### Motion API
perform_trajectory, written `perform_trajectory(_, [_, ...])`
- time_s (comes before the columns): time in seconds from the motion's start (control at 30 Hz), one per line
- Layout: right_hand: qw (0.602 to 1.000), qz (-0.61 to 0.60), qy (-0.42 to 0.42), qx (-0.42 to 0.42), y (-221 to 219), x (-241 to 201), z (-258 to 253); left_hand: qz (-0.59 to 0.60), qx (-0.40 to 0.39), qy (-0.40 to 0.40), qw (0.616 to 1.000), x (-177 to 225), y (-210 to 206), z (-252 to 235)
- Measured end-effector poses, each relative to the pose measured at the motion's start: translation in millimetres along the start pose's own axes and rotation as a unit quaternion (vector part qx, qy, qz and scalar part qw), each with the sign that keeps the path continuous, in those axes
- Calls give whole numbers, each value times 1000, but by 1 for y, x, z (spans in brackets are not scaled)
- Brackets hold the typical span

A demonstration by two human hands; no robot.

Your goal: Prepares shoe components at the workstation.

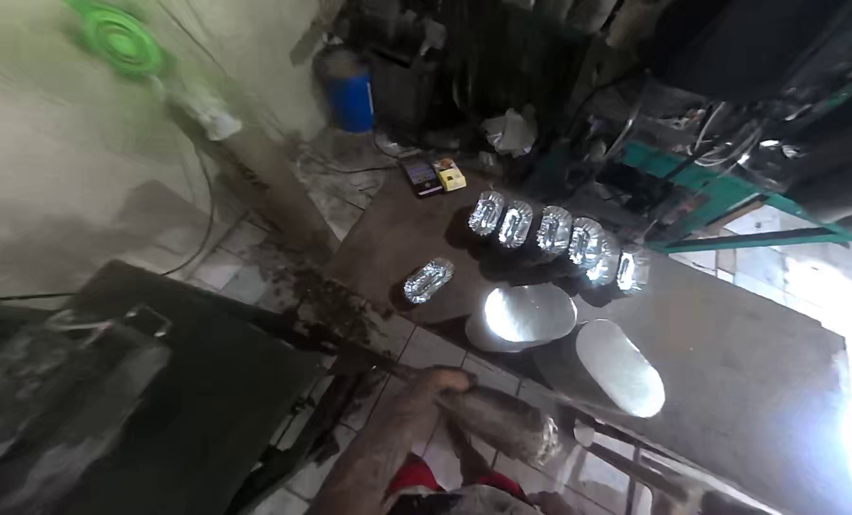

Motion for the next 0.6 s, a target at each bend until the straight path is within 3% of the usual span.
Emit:
perform_trajectory(0.03, [1000, 12, -18, -18, 4, -8, -3, -88, -32, 1, 996, -9, 18, -11])
perform_trajectory(0.07, [999, 27, -11, -16, 6, -14, -6, -120, -15, 38, 992, -6, 38, -3])
perform_trajectory(0.1, [999, 45, 21, -3, 7, -17, -10, -111, 39, 58, 991, 7, 59, 23])
perform_trajectory(0.2, [977, 81, 185, 61, 11, -27, -12, 11, 247, -47, 968, 21, 120, 127])
perform_trajectory(0.27, [966, 74, 241, 59, 19, -53, -1, 125, 376, -89, 914, 12, 170, 186])
perform_trajectory(0.37, [971, 48, 234, 33, 26, -100, 17, 332, 539, -205, 747, -9, 254, 235])
perform_trajectory(0.4, [970, 43, 234, 46, 30, -115, 15, 319, 572, -225, 722, -20, 270, 245])
perform_trajectory(0.43, [968, 34, 238, 65, 33, -132, 10, 260, 603, -224, 720, -31, 275, 253])
perform_trajectory(0.47, [966, 17, 242, 84, 34, -151, 4, 167, 619, -180, 746, -48, 267, 260])
perform_trajectory(0.53, [953, -4, 268, 141, 36, -203, -13, -19, 623, 10, 782, -111, 241, 274])
perform_trajectory(0.6, [932, -1, 310, 189, 41, -277, -20, -90, 570, 162, 800, -185, 234, 305])
Point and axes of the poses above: each hand's wrist, its own z-axis away from the middle knuckle, its own y-axis out of the back of the hand, x = y × z, the point moved 6 cm from there along -z, towards the middle knuckle, and after that the axes turned 2 degrees about -y, right-handed, at the moved point
